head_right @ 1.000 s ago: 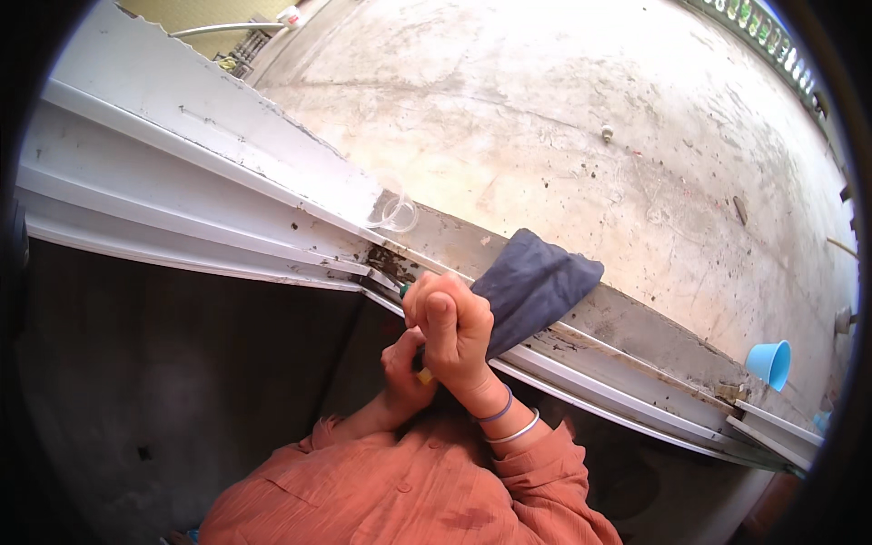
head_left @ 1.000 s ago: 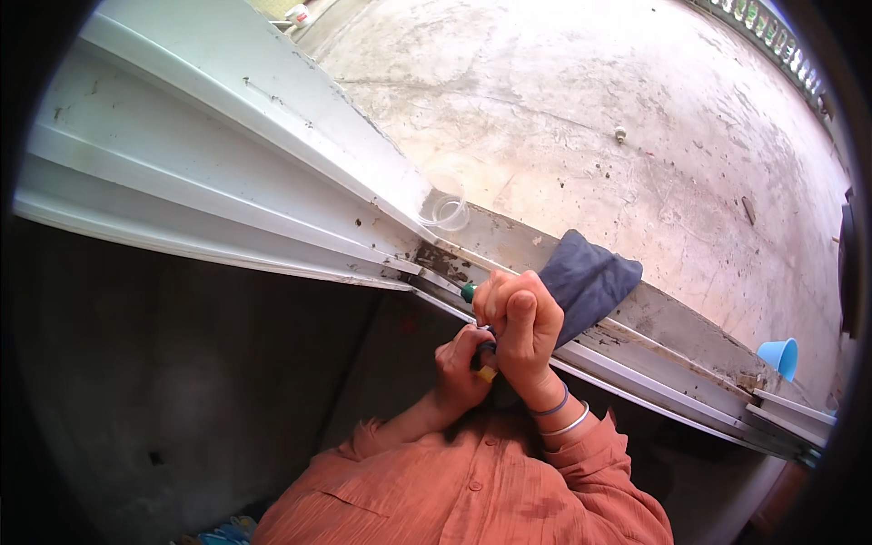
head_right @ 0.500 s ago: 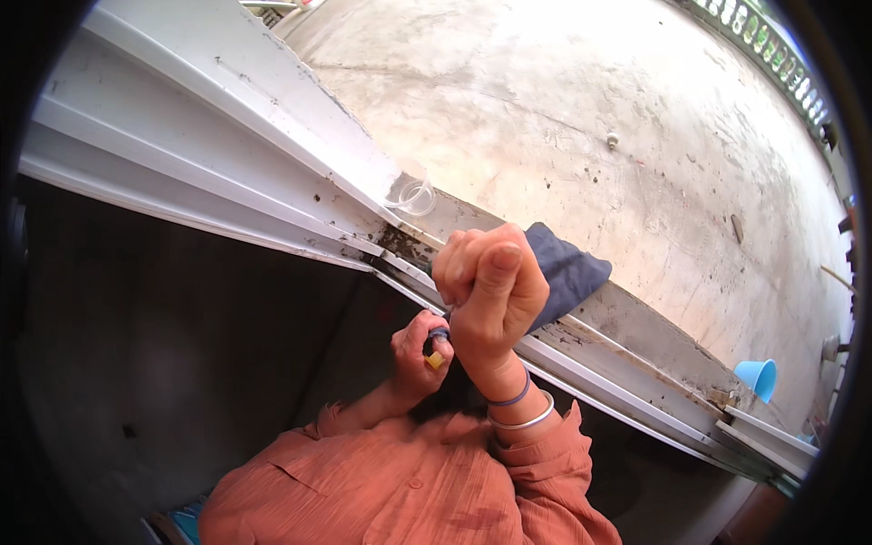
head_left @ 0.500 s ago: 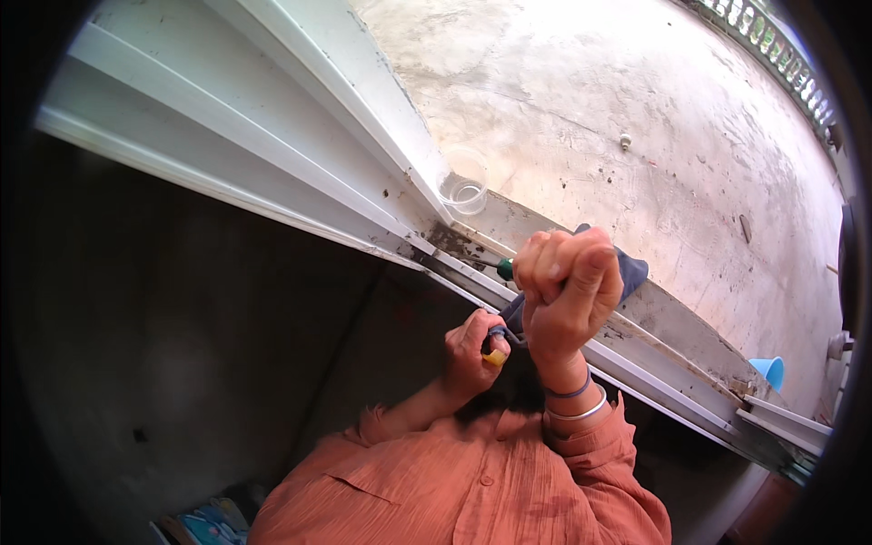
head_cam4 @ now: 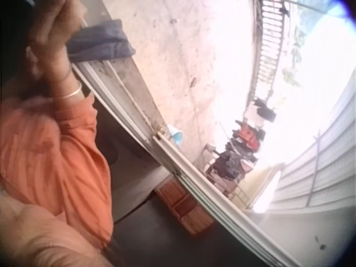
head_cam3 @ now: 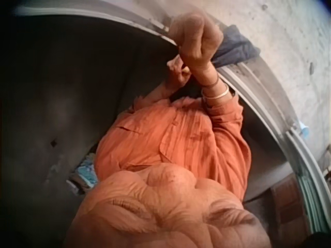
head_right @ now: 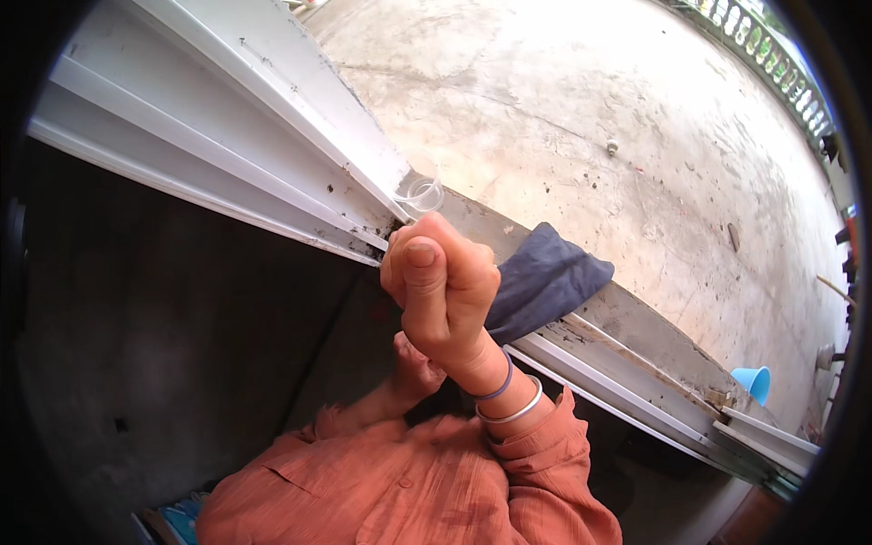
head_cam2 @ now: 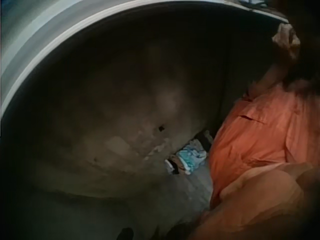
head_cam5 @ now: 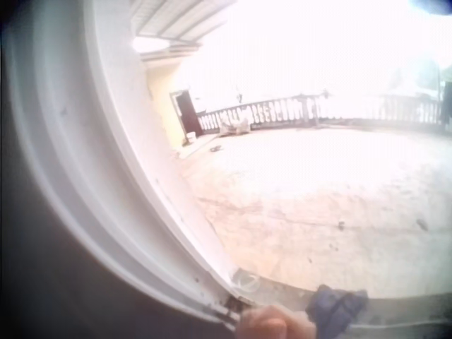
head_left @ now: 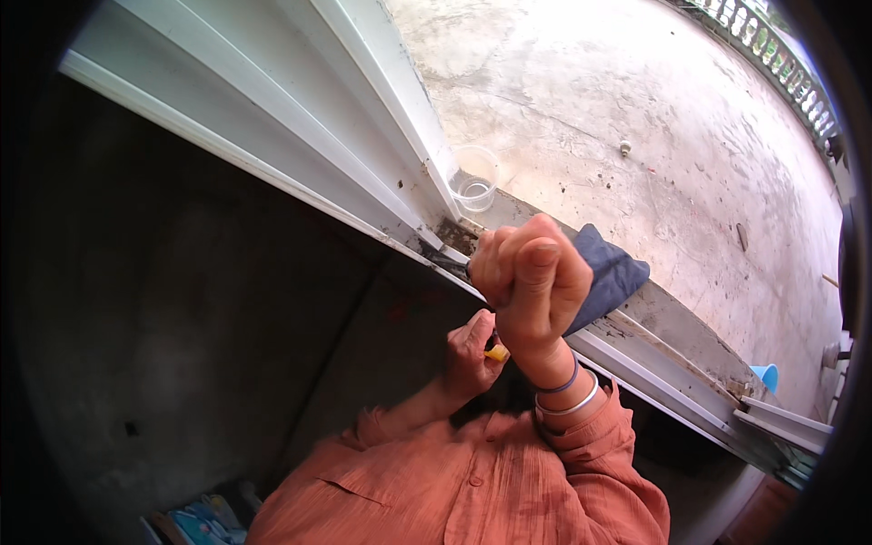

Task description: The person cleans a window frame using a cloth and a screwdriver. They wipe the frame, scrape debris from the track, and repeatedly rinse the cloth in a bucket of water.

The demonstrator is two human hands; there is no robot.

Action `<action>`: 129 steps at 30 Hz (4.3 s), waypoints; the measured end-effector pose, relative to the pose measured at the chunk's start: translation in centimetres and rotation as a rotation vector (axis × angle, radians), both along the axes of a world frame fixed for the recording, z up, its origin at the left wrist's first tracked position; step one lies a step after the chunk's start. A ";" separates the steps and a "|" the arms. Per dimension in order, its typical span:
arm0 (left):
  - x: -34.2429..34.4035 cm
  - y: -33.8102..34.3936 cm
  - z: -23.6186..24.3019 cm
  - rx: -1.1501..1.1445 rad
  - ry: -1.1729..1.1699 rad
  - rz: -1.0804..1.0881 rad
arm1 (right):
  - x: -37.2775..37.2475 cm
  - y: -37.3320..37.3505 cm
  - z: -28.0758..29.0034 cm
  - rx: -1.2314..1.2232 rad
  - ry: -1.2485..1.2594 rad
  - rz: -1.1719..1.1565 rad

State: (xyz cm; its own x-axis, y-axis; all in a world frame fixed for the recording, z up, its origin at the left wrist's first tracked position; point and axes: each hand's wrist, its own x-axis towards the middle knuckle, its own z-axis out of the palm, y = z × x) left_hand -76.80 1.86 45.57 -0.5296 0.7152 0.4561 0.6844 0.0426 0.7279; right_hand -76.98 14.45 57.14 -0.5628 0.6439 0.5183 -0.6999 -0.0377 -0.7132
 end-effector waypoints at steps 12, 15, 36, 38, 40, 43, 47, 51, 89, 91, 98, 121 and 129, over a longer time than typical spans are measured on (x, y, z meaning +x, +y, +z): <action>0.2 1.0 1.1 0.031 -0.047 0.047 | 2.7 1.0 -2.5 -0.174 0.063 -0.016; 0.0 1.0 1.2 0.033 0.006 0.051 | 1.1 1.1 -0.1 -0.194 0.205 -0.027; -0.2 1.2 0.1 0.068 -0.022 0.041 | -3.1 1.6 1.1 0.022 0.033 -0.044; 0.0 1.0 0.6 0.094 -0.011 0.030 | -3.5 0.9 -2.2 -0.054 0.021 -0.014; 0.4 0.4 0.0 0.041 -0.051 0.077 | -2.9 1.3 -2.3 -0.149 0.053 0.032; 0.1 1.1 0.4 0.024 -0.044 0.082 | -1.9 2.6 1.9 -0.256 0.122 0.039; 0.2 1.3 0.5 0.053 -0.056 0.041 | -3.2 1.7 -2.3 -0.191 -0.014 -0.003; 0.0 1.2 -0.2 0.064 -0.017 0.044 | 1.3 -1.5 -4.4 0.138 -0.032 0.002; 0.9 -0.3 -2.8 0.063 0.014 0.003 | 3.5 1.4 -2.5 1.487 -1.174 -0.165; 0.9 -0.2 -2.2 0.076 -0.132 0.025 | 2.9 2.7 -2.8 1.414 -1.059 -0.094; 0.5 0.3 0.6 0.225 -1.011 0.099 | 3.8 4.3 -3.3 1.216 -0.989 0.105; -0.6 0.8 0.6 0.151 -1.161 0.205 | 5.0 3.6 -1.6 1.601 -1.068 0.086; -0.6 0.7 0.9 0.171 -1.234 0.186 | 4.6 3.0 -2.6 1.422 -0.927 -0.031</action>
State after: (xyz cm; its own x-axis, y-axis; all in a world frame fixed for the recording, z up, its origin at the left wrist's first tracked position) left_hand -77.39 2.60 46.43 -0.7546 0.5648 -0.3341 -0.4602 -0.0926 0.8829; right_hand -72.40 17.43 54.50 -0.9833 0.0106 0.1817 -0.0469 0.9499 -0.3091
